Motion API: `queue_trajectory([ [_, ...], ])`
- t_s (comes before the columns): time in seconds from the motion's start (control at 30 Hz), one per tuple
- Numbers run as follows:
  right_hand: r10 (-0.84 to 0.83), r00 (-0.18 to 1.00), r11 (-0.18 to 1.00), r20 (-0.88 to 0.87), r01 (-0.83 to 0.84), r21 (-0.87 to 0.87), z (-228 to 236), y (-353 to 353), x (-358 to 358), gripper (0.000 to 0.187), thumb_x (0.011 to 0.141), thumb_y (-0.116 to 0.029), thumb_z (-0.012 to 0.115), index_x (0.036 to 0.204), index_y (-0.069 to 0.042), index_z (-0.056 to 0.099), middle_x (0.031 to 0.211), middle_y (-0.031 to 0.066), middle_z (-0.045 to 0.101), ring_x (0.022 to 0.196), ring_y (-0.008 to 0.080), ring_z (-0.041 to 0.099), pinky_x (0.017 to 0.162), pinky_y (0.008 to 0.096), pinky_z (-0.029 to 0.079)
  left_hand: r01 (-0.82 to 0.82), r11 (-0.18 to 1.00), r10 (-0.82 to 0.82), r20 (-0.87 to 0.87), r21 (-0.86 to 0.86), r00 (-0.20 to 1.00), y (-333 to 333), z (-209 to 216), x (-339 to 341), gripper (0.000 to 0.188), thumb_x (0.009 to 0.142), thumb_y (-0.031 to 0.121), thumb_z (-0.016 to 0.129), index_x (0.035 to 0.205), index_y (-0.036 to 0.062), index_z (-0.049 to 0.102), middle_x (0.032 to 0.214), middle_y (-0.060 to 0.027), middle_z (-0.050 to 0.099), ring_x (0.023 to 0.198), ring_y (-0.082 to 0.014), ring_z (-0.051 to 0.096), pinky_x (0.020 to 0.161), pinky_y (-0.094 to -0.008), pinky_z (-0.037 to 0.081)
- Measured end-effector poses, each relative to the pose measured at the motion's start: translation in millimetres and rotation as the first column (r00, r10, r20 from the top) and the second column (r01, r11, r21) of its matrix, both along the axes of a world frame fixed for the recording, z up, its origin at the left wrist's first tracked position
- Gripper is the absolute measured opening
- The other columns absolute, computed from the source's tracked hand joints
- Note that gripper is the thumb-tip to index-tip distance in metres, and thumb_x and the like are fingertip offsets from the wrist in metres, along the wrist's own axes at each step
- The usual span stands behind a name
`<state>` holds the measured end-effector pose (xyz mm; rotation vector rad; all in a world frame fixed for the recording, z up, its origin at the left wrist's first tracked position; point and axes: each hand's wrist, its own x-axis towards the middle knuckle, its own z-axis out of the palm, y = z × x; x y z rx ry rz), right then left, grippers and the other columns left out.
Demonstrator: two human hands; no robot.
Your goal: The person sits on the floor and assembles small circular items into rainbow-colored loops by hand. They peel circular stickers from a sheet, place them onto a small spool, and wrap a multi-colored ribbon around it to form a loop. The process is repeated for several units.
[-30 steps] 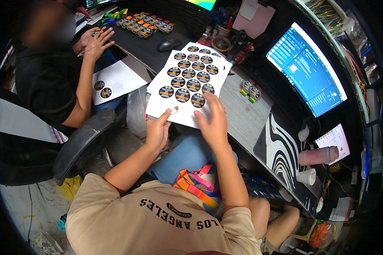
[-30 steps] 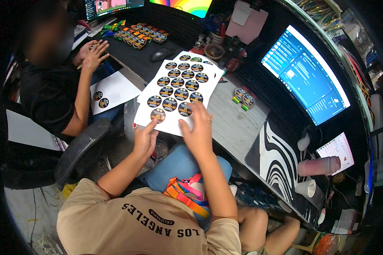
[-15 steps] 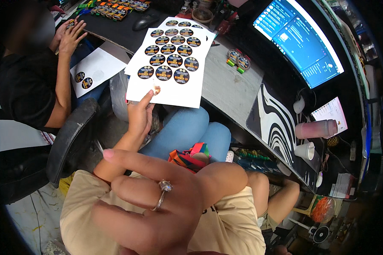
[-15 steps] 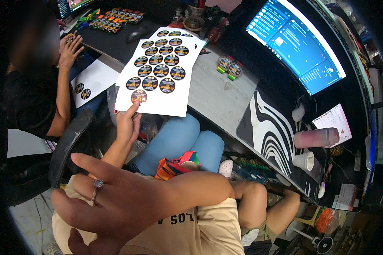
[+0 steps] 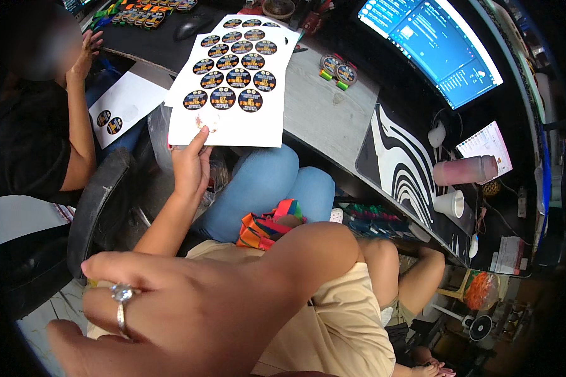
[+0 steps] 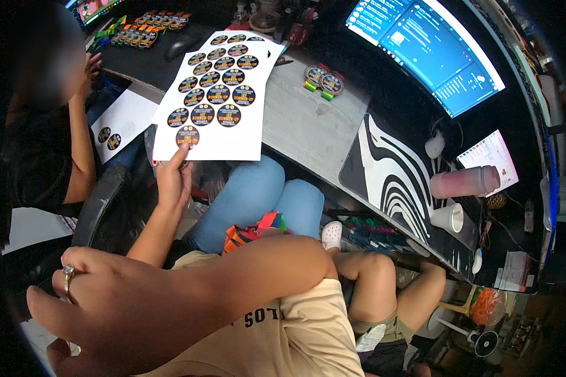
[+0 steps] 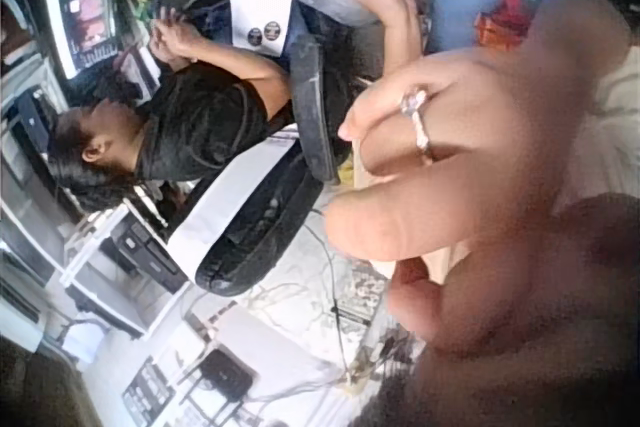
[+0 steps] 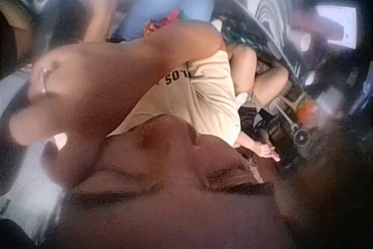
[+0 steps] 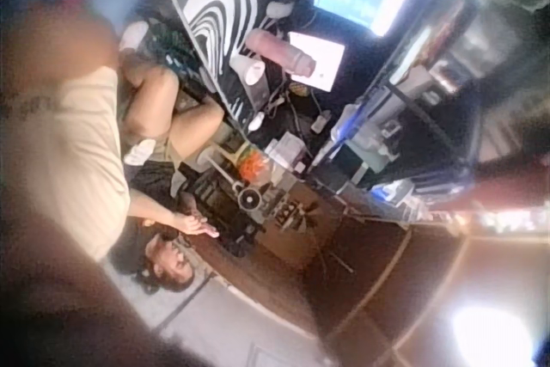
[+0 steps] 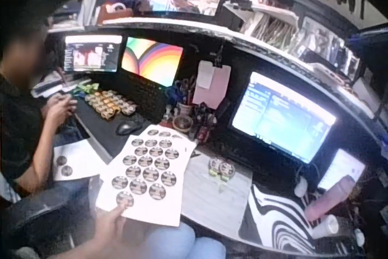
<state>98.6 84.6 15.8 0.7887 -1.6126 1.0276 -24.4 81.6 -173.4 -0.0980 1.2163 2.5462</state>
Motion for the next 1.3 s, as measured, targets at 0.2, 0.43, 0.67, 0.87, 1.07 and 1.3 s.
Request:
queue_trajectory([
  [0.2, -0.086, 0.979, 0.920, 0.184, 0.007, 0.392, -15.4, 4.3, 7.8, 0.024, 0.078, -0.024, 0.059, 0.093, -0.006, 0.061, 0.091, 0.0133, 0.056, 0.069, 0.0237, 0.056, 0.069, 0.0414, 0.049, 0.019, 1.000, -0.019, -0.010, 0.025, 1.000, -3.7, -1.8, -1.8, 0.044, 0.086, -0.003, 0.063, 0.127, -0.0002, 0.048, 0.118, -0.0122, 0.060, 0.107, -0.0210, 0.062, 0.092, -0.0329, 0.051],
  [0.43, -0.348, 0.690, 0.934, 0.635, 0.196, 0.299, -115.1, 49.4, -16.3, 0.017, 0.082, -0.012, 0.064, 0.098, -0.006, 0.063, 0.092, 0.0097, 0.060, 0.079, 0.0275, 0.061, 0.066, 0.0373, 0.048, 0.020, 0.998, -0.018, 0.031, -0.060, 0.999, -5.1, -5.1, -2.0, 0.044, 0.079, -0.008, 0.062, 0.122, -0.0044, 0.051, 0.110, -0.0134, 0.063, 0.099, -0.0221, 0.064, 0.087, -0.0323, 0.054],
  [0.67, -0.453, 0.531, 0.797, 0.717, 0.601, 0.059, -156.5, 102.2, -54.1, 0.017, 0.082, -0.011, 0.068, 0.097, -0.002, 0.068, 0.088, 0.0137, 0.061, 0.083, 0.0288, 0.060, 0.074, 0.0379, 0.047, 0.071, 0.992, -0.071, 0.001, 0.100, 0.997, -2.8, 2.5, 8.1, 0.049, 0.081, -0.014, 0.057, 0.127, -0.0016, 0.046, 0.118, -0.0114, 0.058, 0.107, -0.0207, 0.061, 0.093, -0.0313, 0.052],
  [0.87, -0.557, 0.491, 0.731, 0.670, 0.672, 0.115, -160.5, 98.7, -72.5, 0.024, 0.076, -0.015, 0.076, 0.096, -0.002, 0.070, 0.089, 0.0112, 0.063, 0.086, 0.0249, 0.061, 0.074, 0.0349, 0.048, 0.130, 0.978, -0.126, -0.034, 0.163, 0.991, -0.3, 9.1, 15.3, 0.052, 0.082, -0.015, 0.055, 0.131, -0.0021, 0.043, 0.123, -0.0128, 0.056, 0.113, -0.0219, 0.058, 0.097, -0.0329, 0.049],
  [1.07, -0.526, 0.439, 0.700, 0.728, 0.710, 0.077, -161.6, 99.6, -74.7, 0.026, 0.074, -0.018, 0.080, 0.092, -0.002, 0.070, 0.088, 0.0102, 0.064, 0.085, 0.0241, 0.060, 0.072, 0.0345, 0.047, 0.182, 0.963, -0.189, 0.018, 0.200, 0.982, 0.7, 8.5, 15.6, 0.060, 0.082, -0.015, 0.052, 0.138, 0.0026, 0.038, 0.130, -0.0118, 0.051, 0.122, -0.0237, 0.051, 0.103, -0.0376, 0.044],
  [1.3, -0.424, 0.455, 0.708, 0.783, 0.706, -0.028, -160.2, 100.3, -72.1, 0.019, 0.074, -0.015, 0.079, 0.087, -0.001, 0.074, 0.078, 0.0055, 0.065, 0.063, 0.0115, 0.050, 0.057, 0.0261, 0.041, 0.215, 0.924, -0.254, 0.087, 0.317, 0.963, 0.5, 6.2, 14.9, 0.062, 0.081, -0.017, 0.050, 0.138, 0.0031, 0.038, 0.132, -0.0132, 0.050, 0.124, -0.0241, 0.050, 0.105, -0.0387, 0.042],
])
